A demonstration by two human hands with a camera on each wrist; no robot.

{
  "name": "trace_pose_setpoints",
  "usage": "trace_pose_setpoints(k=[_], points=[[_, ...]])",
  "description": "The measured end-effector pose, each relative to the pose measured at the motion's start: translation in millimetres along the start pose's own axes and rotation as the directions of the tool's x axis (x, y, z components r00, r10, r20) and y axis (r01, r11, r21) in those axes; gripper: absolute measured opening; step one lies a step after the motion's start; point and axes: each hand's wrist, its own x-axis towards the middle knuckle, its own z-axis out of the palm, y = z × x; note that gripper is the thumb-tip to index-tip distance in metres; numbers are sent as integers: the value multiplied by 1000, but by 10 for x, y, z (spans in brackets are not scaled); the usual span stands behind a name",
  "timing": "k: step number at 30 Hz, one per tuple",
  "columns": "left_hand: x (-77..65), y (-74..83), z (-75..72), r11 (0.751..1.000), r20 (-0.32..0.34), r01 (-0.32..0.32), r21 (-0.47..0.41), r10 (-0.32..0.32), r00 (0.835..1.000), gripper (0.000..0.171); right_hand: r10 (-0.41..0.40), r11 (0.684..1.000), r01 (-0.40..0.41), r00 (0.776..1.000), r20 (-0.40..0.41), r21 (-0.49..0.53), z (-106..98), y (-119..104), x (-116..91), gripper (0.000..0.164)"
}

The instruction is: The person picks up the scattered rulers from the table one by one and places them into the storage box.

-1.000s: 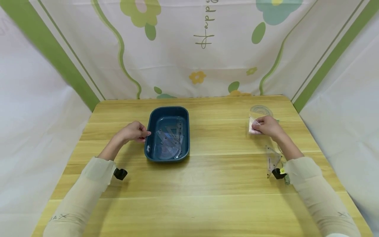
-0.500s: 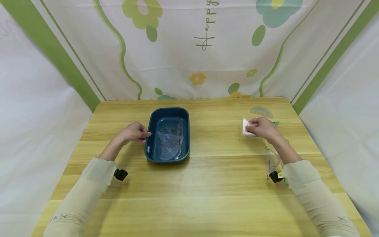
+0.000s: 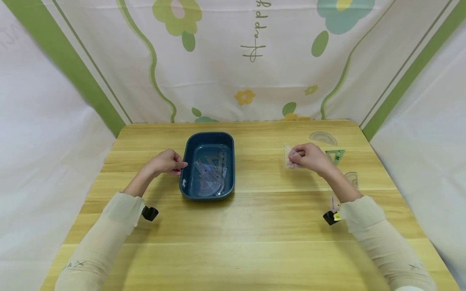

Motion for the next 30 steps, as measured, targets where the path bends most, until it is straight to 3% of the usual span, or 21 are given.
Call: trace_pose_setpoints(k=[6, 14, 23, 30], points=[[-7, 29, -2, 1000, -3, 16, 5, -16, 1000, 27, -40, 999, 39, 999, 34, 20, 155, -142, 80, 22], [-204, 254, -1, 1000, 25, -17, -5, 17, 1000, 26, -80, 996, 77, 995, 54, 46, 344, -320, 221, 23], [-9, 16, -9, 1000, 1, -12, 4, 12, 1000, 28, -100, 990, 92, 992, 72, 106, 546, -479, 370, 19], [-5, -7, -2, 1000, -10, -9, -4, 9, 1000, 26, -138, 983, 123, 985, 103, 139, 707, -620, 482, 17]])
